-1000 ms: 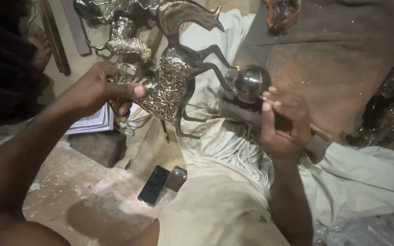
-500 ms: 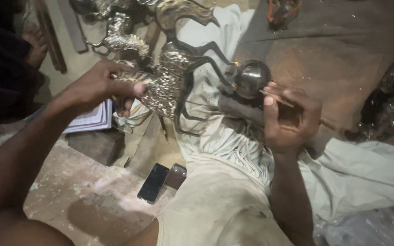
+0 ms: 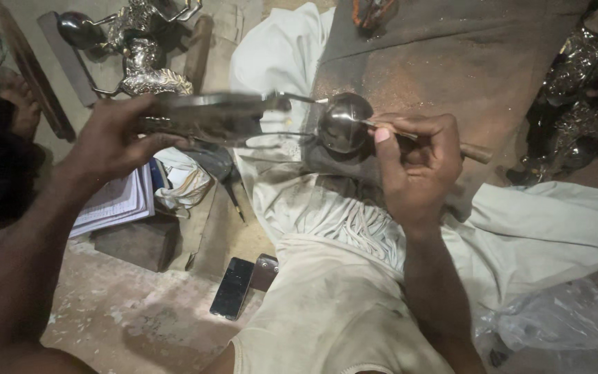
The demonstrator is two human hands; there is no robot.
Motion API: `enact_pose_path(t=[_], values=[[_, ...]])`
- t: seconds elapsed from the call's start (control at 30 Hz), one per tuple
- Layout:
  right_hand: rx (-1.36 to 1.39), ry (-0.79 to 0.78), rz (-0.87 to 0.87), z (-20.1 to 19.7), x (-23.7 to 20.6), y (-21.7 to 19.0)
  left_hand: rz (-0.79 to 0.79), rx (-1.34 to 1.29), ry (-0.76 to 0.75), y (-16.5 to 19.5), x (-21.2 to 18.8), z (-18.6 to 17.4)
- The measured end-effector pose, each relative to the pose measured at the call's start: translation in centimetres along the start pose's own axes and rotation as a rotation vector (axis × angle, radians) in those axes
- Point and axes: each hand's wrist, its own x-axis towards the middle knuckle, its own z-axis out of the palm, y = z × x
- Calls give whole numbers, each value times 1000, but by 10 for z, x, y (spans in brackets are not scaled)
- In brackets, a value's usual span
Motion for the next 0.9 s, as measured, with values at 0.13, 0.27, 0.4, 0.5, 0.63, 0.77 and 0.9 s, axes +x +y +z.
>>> enact_pose_path(t=[0.13, 0.27, 0.4, 0.5, 0.63, 0.77, 0.9], values=[[-49, 14, 23, 1, 1, -3, 168, 127, 75, -6, -1, -1], [-135, 39, 47, 1, 4, -5, 245, 280, 120, -11, 1, -1], [-91, 38, 70, 0, 7, -5, 284, 352, 142, -13, 3, -1], [-103, 7, 68, -2, 9, -5, 361, 425, 168, -14, 3, -1], [-52, 1, 60, -3, 11, -3, 355, 453, 169, -15, 1, -1], [-67, -11, 55, -5, 14, -2, 376, 456, 176, -16, 1, -2], [-120, -22, 69, -7, 15, -1, 375, 487, 171, -17, 2, -2]])
